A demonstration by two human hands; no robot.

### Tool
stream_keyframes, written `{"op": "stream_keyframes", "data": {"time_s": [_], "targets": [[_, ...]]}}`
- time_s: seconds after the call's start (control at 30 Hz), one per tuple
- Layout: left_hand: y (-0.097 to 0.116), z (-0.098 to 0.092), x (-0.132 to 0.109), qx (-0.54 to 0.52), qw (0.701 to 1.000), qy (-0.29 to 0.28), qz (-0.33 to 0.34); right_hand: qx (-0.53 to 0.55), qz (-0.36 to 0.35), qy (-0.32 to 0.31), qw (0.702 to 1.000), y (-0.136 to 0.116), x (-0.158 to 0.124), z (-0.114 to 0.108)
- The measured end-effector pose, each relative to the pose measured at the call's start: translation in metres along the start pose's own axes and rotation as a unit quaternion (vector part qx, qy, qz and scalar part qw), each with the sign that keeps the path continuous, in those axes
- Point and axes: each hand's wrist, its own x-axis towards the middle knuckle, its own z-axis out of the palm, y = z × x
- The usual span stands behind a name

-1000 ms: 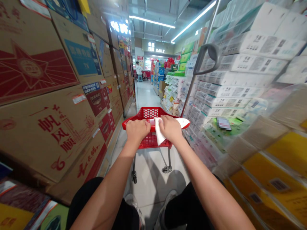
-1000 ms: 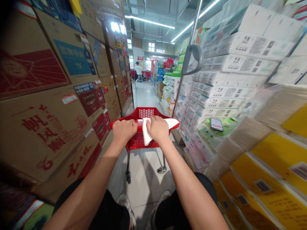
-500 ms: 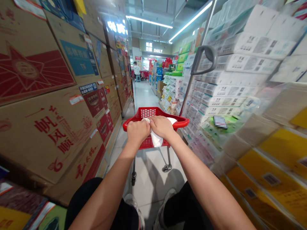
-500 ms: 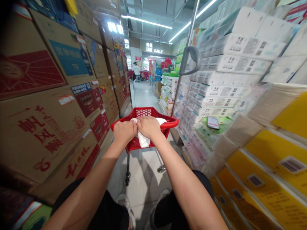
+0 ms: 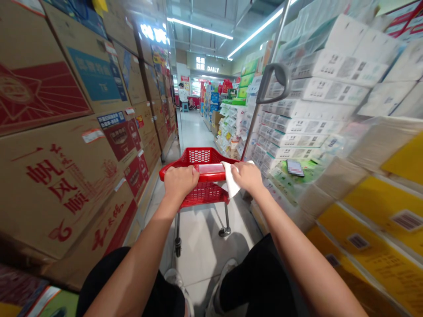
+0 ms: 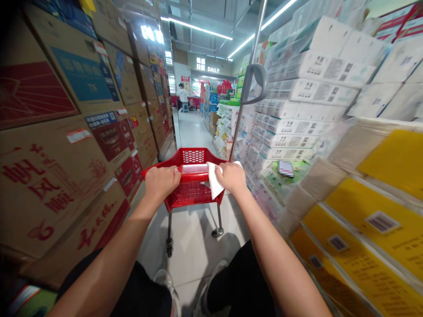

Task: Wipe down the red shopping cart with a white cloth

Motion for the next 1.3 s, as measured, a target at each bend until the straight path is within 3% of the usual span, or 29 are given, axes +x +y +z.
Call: {"op": "stream_keyframes", "data": {"time_s": [0.1, 0.17, 0.37, 0.47, 0.6, 0.7, 0.77, 0.87, 1.0, 1.2, 1.3], "targets": [[0.001, 0.0, 0.0, -0.003, 1.0, 0.0, -0.002, -0.009, 0.017, 0.019, 1.0, 0.02, -0.001, 0.004], [0.002, 0.001, 0.0, -0.001, 1.0, 0.0, -0.017, 0.017, 0.0, 0.056, 0.998, 0.018, -0.008, 0.01], [0.002, 0.003, 0.005, -0.001, 0.999, 0.001, -0.042, 0.088, -0.059, 0.156, 0.982, -0.026, -0.036, 0.024], [-0.001, 0.003, 0.005, -0.002, 1.0, -0.012, -0.016, 0.072, -0.066, 0.136, 0.986, -0.025, -0.032, 0.022], [-0.004, 0.001, 0.0, 0.006, 1.0, -0.006, -0.005, 0.033, -0.035, 0.083, 0.995, 0.015, -0.012, 0.017], [-0.006, 0.001, -0.001, 0.007, 1.0, -0.001, -0.013, 0.064, -0.014, 0.077, 0.995, 0.037, -0.005, 0.018], [-0.007, 0.002, -0.001, 0.006, 0.999, 0.001, -0.032, 0.095, -0.028, 0.096, 0.99, 0.035, -0.009, 0.02], [-0.01, 0.005, 0.003, 0.002, 0.998, 0.002, -0.066, 0.11, -0.065, 0.141, 0.982, 0.01, -0.024, 0.023], [-0.011, 0.006, 0.005, -0.003, 0.998, -0.005, -0.059, 0.102, -0.08, 0.16, 0.979, -0.019, -0.036, 0.024], [-0.011, 0.003, 0.0, -0.005, 0.999, -0.015, -0.033, 0.05, -0.028, 0.116, 0.992, 0.002, -0.024, 0.017], [-0.014, 0.001, -0.002, -0.003, 0.999, -0.017, -0.027, 0.096, -0.001, 0.118, 0.988, 0.014, -0.023, 0.014]]}}
